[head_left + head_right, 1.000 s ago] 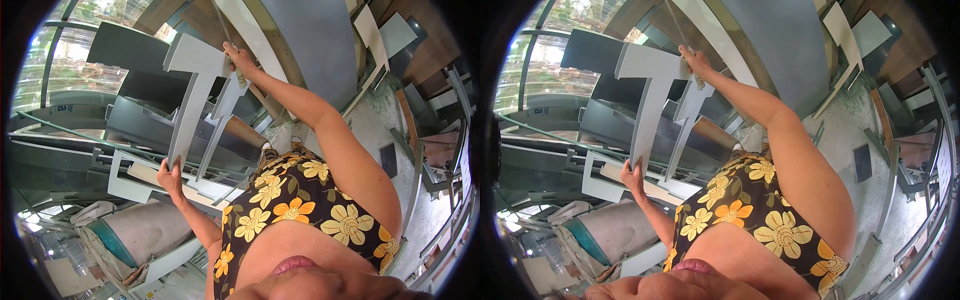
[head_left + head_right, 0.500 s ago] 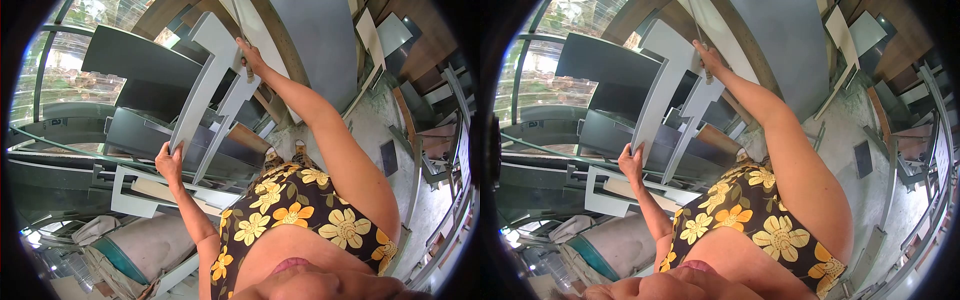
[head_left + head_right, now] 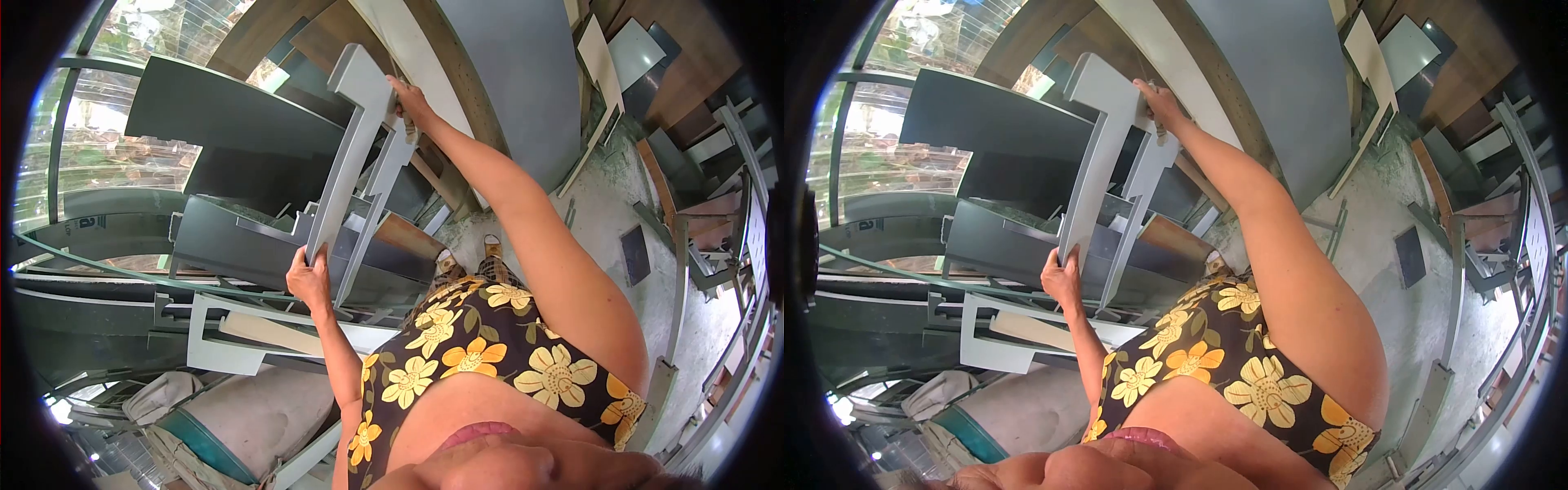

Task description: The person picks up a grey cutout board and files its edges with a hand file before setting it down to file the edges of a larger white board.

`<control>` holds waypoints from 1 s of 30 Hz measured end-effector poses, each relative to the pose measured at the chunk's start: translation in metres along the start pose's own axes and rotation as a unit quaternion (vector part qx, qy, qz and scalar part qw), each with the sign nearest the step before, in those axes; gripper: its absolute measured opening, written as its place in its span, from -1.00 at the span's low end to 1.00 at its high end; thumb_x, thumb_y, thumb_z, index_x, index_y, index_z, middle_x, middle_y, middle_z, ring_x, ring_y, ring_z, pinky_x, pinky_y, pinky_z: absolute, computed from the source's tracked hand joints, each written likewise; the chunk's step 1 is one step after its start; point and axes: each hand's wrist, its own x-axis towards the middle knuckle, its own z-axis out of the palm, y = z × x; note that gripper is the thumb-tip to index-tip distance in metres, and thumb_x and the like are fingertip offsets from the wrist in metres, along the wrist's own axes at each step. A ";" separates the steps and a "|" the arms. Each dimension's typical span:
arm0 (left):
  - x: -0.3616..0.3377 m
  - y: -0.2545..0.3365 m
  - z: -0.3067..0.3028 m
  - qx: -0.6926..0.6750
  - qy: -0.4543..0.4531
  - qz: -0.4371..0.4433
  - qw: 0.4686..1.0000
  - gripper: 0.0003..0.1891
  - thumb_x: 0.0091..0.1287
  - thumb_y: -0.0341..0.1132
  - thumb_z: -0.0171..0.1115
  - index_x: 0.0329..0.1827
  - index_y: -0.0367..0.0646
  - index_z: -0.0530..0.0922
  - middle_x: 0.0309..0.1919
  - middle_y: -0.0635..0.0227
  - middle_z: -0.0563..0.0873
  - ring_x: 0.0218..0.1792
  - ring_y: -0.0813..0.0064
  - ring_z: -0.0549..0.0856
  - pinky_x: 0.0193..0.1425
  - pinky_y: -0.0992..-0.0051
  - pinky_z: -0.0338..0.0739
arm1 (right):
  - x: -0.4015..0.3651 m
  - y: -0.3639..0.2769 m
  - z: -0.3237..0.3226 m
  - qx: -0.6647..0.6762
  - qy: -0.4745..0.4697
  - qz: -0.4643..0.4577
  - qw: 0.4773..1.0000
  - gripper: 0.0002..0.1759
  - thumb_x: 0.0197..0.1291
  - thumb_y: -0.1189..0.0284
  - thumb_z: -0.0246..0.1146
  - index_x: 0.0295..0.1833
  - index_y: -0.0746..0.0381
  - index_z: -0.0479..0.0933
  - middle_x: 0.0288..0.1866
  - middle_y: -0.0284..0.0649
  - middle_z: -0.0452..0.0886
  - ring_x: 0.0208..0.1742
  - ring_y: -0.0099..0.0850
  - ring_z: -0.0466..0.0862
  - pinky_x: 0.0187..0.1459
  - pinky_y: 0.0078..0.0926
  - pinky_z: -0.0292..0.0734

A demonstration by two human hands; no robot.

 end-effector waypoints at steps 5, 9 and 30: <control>-0.015 -0.022 0.007 -0.007 -0.004 -0.016 1.000 -0.72 0.03 -0.13 0.41 -0.32 -0.14 0.66 -0.57 0.17 0.66 -0.54 0.13 0.63 -0.38 0.34 0.48 | 0.008 0.010 0.014 -0.089 -0.026 -0.020 0.996 -0.41 0.07 -0.15 0.22 -0.43 0.24 0.50 -0.65 -0.33 0.41 -0.67 -0.55 0.43 -0.61 -0.57 0.36; -0.025 -0.043 0.011 -0.065 -0.003 -0.007 0.998 -0.76 0.07 -0.22 0.40 -0.33 -0.18 0.64 -0.59 0.24 0.66 -0.56 0.35 0.61 -0.40 0.43 0.46 | -0.015 0.001 0.020 -0.141 -0.056 -0.027 0.988 -0.40 0.12 -0.15 0.16 -0.37 0.26 0.54 -0.63 -0.31 0.45 -0.70 -0.54 0.43 -0.61 -0.56 0.36; -0.055 -0.113 0.035 -0.129 -0.002 -0.031 0.991 -0.79 0.14 -0.28 0.37 -0.35 -0.25 0.61 -0.60 0.33 0.64 -0.58 0.56 0.54 -0.42 0.50 0.43 | -0.166 -0.029 -0.021 -0.246 -0.167 -0.179 0.938 -0.62 0.37 0.18 -0.02 -0.08 0.28 0.52 -0.53 -0.34 0.45 -0.44 -0.57 0.46 -0.33 -0.57 0.38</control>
